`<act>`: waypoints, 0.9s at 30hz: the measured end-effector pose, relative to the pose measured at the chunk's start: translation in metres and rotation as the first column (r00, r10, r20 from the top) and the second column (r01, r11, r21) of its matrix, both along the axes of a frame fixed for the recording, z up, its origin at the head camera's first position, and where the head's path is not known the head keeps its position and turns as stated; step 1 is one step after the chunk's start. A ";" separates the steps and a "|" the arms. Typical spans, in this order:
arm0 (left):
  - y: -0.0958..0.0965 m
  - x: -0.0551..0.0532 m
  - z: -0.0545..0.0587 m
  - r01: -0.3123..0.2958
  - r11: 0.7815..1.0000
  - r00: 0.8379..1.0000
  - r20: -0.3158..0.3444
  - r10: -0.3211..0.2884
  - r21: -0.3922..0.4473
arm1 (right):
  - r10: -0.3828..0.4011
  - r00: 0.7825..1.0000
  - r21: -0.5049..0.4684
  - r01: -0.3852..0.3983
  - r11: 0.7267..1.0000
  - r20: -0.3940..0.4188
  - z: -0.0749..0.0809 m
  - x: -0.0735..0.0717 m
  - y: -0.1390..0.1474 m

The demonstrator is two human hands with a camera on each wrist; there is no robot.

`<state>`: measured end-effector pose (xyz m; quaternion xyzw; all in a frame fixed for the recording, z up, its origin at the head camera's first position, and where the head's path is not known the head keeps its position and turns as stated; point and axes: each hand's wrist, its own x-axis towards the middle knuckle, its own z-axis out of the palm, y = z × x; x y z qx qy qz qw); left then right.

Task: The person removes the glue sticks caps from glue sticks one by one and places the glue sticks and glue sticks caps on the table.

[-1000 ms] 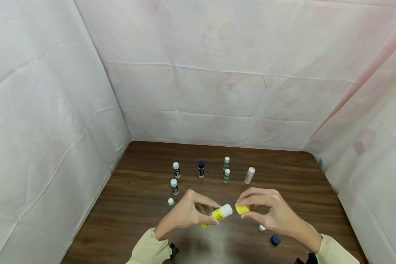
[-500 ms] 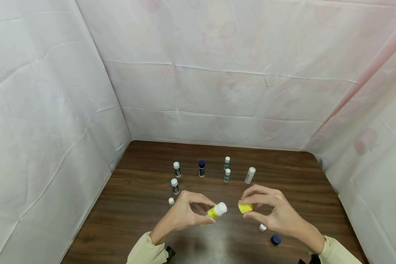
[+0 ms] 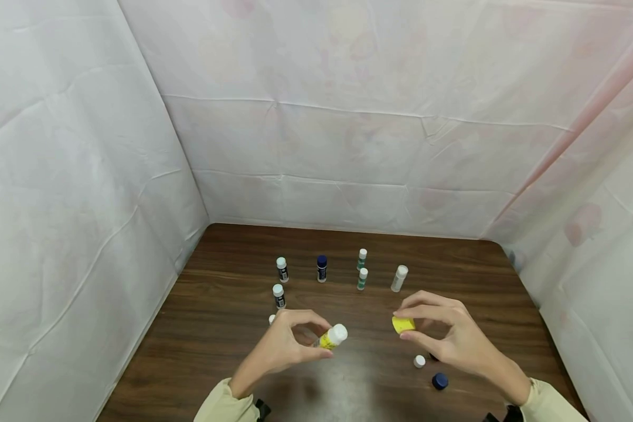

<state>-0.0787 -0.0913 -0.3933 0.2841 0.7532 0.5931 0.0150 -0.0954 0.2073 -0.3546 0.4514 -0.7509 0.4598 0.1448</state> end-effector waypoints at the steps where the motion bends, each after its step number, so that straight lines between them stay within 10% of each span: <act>1: -0.002 0.000 -0.002 -0.006 1.000 1.000 0.001 0.006 0.003 | -0.005 1.000 0.000 0.005 1.000 0.002 0.000 0.000 0.001; 17: -0.032 0.003 -0.045 -0.146 0.989 0.989 -0.016 0.146 0.029 | -0.128 0.990 0.070 0.124 0.990 0.058 -0.002 -0.002 0.018; 27: -0.044 0.002 -0.071 -0.243 0.970 0.969 -0.043 0.244 0.025 | -0.199 0.974 0.143 0.182 0.973 0.112 -0.041 -0.018 0.044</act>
